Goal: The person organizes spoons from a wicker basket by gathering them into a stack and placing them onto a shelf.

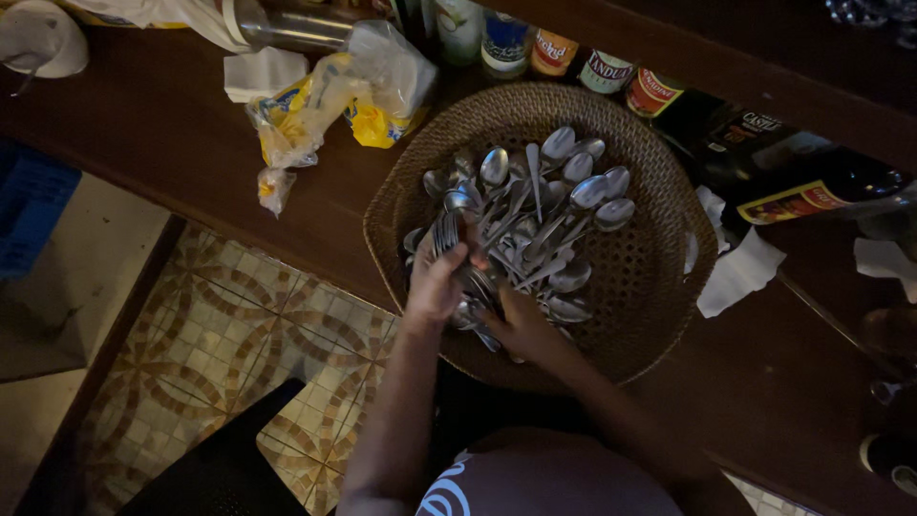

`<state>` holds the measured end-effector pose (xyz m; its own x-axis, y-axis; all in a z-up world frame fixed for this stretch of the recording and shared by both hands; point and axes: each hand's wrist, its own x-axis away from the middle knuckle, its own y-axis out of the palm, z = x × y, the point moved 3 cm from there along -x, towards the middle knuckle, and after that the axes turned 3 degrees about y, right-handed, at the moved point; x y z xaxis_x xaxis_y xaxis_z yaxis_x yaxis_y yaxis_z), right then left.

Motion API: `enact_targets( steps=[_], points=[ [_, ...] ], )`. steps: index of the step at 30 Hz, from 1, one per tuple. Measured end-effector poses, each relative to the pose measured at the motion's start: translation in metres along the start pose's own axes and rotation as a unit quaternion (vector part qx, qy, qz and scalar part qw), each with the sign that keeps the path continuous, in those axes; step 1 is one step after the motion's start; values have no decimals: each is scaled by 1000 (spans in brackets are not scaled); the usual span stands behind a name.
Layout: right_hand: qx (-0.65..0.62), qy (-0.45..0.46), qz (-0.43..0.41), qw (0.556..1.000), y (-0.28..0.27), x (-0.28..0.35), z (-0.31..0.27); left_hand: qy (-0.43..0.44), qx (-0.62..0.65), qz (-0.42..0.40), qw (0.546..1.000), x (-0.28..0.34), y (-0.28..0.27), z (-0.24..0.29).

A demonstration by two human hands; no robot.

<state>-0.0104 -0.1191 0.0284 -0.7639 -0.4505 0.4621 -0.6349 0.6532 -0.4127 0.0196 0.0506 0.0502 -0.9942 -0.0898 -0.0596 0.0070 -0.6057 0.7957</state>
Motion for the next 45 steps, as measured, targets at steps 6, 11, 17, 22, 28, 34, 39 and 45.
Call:
enact_targets(
  steps=[6,11,17,22,28,34,39,45],
  points=[
    [51,-242,186,951,8,-25,-3,1,-118,-12,993,-12,36,24],
    [1,-268,145,952,3,-37,18,-100,-67,67,990,-3,15,-20],
    [70,-11,380,922,-141,-76,158,-51,-15,62,997,-5,-19,-33],
    [292,21,544,787,-192,-129,226,-99,-74,73,990,-2,-10,-38],
    [70,51,371,925,-218,-150,257,-134,-37,85,987,0,-10,-42],
    [-123,-30,260,957,-228,-164,221,-138,-58,68,986,1,-18,-44],
    [144,-74,413,896,-208,-187,220,-158,-46,94,982,0,-15,-42],
    [208,-50,407,888,-183,-184,219,-174,-17,106,979,-2,-13,-45]
  ],
)
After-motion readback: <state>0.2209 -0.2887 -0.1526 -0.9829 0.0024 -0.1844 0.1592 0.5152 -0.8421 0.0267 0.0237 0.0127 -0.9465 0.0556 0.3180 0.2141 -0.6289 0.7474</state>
